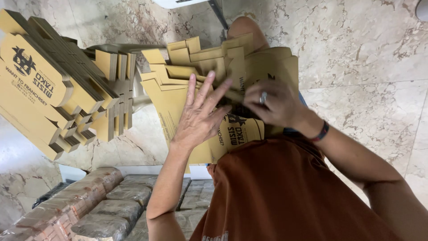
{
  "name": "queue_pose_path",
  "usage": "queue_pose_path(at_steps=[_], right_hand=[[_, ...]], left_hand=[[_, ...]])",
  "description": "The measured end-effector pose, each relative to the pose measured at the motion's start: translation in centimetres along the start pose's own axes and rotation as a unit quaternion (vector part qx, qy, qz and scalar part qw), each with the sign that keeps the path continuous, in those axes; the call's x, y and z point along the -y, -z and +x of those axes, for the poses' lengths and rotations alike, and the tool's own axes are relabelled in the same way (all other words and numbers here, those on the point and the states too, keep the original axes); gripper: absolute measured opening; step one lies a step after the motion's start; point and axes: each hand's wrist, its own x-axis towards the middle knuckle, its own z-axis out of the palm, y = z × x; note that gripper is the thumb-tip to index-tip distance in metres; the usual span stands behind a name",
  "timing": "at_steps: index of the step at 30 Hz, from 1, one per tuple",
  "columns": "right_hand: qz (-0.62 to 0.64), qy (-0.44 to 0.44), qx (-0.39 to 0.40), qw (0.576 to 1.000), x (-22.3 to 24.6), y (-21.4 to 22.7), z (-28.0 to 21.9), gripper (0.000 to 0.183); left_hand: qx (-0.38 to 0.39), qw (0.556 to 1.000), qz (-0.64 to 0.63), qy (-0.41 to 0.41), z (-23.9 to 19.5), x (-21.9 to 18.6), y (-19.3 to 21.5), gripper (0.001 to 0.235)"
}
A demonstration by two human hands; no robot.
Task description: Counting cardboard templates and assembling a cardboard box
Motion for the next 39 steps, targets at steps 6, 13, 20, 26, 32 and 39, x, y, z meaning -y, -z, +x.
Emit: queue_pose_path(at_steps=[6,13,20,26,32,39], right_hand=[[0.271,-0.002,0.066,0.96,5.6,3.8,1.6,0.025],[0.21,-0.22,-0.061,0.951,2.1,4.0,-0.7,0.024],[0.199,-0.222,-0.04,0.954,2.3,4.5,-0.4,0.023],[0.169,-0.194,-0.017,0.966,3.2,4.1,-1.1,0.025],[-0.069,-0.153,-0.054,0.984,2.9,4.4,0.1,0.039],[-0.072,-0.253,-0.01,0.965,-1.3,2.5,-1.8,0.055]], left_hand=[[0.028,0.994,0.075,-0.073,-2.4,-1.1,0.6,0.011],[-0.067,0.985,0.126,-0.101,-6.9,-2.1,0.4,0.018],[-0.104,0.978,0.154,-0.093,-7.1,-3.2,1.2,0.027],[-0.109,0.979,0.15,-0.084,-7.7,-3.4,0.9,0.025],[-0.004,0.995,0.07,-0.07,-0.7,-1.2,0.7,0.015],[0.094,0.993,-0.011,-0.065,4.9,5.8,-5.0,0.014]])
